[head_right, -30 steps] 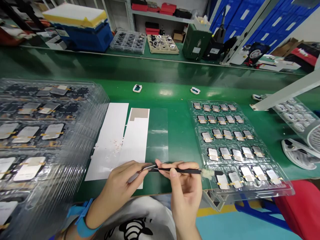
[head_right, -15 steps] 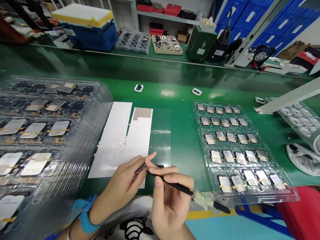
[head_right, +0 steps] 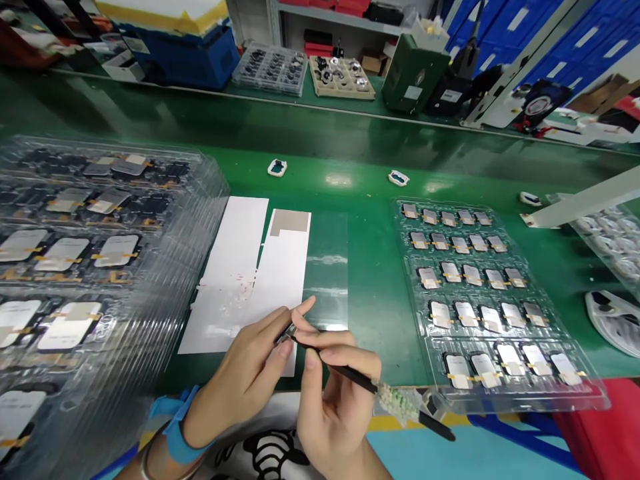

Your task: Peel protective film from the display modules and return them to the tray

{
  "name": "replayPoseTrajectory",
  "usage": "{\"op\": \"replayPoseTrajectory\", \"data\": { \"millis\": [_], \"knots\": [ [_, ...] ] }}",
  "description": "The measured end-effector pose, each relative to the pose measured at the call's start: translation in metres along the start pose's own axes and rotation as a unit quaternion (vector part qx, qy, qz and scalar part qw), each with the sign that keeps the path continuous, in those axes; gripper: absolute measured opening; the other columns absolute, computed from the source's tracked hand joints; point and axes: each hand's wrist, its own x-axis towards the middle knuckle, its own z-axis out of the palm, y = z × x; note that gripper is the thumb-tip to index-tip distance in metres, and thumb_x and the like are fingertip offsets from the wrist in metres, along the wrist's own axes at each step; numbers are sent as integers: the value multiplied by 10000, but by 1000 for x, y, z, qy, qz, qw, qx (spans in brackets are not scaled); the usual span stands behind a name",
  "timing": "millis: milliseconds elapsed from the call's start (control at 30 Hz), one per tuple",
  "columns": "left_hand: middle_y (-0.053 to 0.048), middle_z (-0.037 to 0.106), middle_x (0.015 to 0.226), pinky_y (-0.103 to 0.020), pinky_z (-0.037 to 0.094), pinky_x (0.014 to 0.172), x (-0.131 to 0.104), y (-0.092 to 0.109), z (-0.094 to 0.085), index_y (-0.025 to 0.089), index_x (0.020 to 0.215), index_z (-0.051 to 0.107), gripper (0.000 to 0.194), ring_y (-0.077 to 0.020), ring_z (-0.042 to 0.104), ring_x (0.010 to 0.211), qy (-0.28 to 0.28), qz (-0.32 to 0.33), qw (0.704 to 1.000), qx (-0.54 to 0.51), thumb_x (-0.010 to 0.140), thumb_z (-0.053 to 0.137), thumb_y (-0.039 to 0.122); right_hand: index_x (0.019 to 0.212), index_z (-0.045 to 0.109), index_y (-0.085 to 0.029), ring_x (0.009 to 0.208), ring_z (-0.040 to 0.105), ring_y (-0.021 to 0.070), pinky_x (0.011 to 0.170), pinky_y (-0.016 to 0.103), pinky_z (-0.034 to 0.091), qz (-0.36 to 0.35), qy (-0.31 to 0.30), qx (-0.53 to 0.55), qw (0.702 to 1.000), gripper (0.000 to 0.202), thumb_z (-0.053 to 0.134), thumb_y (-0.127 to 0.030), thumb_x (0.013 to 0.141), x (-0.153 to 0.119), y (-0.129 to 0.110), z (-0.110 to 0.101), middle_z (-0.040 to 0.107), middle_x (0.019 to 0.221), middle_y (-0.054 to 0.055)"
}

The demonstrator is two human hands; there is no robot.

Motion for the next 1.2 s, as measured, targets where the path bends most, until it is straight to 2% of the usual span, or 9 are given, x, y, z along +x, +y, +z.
{"op": "replayPoseTrajectory", "data": {
  "millis": [467, 667, 900, 1100, 1200],
  "knots": [
    [-87, 633, 1045, -422, 543, 853, 0, 0, 0, 190, 1485, 403, 473, -243, 642, 953, -1, -6, 1000, 12, 1039, 276, 283, 1034, 474, -190, 983, 693, 170, 872, 389, 641, -10, 4, -26, 1000, 273, 481, 46, 897, 2, 0, 1, 670, 964, 48],
    [-90, 631, 1040, -424, 543, 805, 2, -1, 0, 201, 1476, 417, 474, -245, 635, 923, -9, -11, 1000, 9, 1032, 264, 263, 1031, 470, -189, 955, 698, 140, 847, 304, 632, -16, 14, -32, 999, 271, 491, 44, 894, 2, -2, 1, 669, 945, 44],
    [-95, 621, 1011, -443, 541, 801, 1, -2, 0, 175, 1466, 430, 480, -254, 631, 913, -11, -8, 1000, 2, 1030, 267, 289, 1025, 465, -185, 970, 692, 128, 900, 288, 610, -30, 0, -37, 999, 302, 482, 76, 873, 2, -1, 0, 661, 954, 34],
    [-102, 623, 1014, -461, 547, 818, 1, 0, -1, 157, 1470, 425, 495, -255, 628, 897, -12, -3, 1000, 2, 1017, 273, 287, 1011, 485, -179, 959, 703, 157, 910, 361, 620, -30, -3, -35, 999, 263, 511, 52, 886, 1, 0, 1, 669, 925, 41],
    [-99, 623, 988, -459, 548, 829, 1, 0, -1, 155, 1474, 425, 499, -248, 628, 868, -12, -4, 1000, 0, 1013, 288, 286, 1016, 484, -181, 963, 703, 157, 898, 356, 625, -26, 9, -28, 999, 268, 513, 52, 887, 1, -1, 1, 674, 939, 46]
  ]
}}
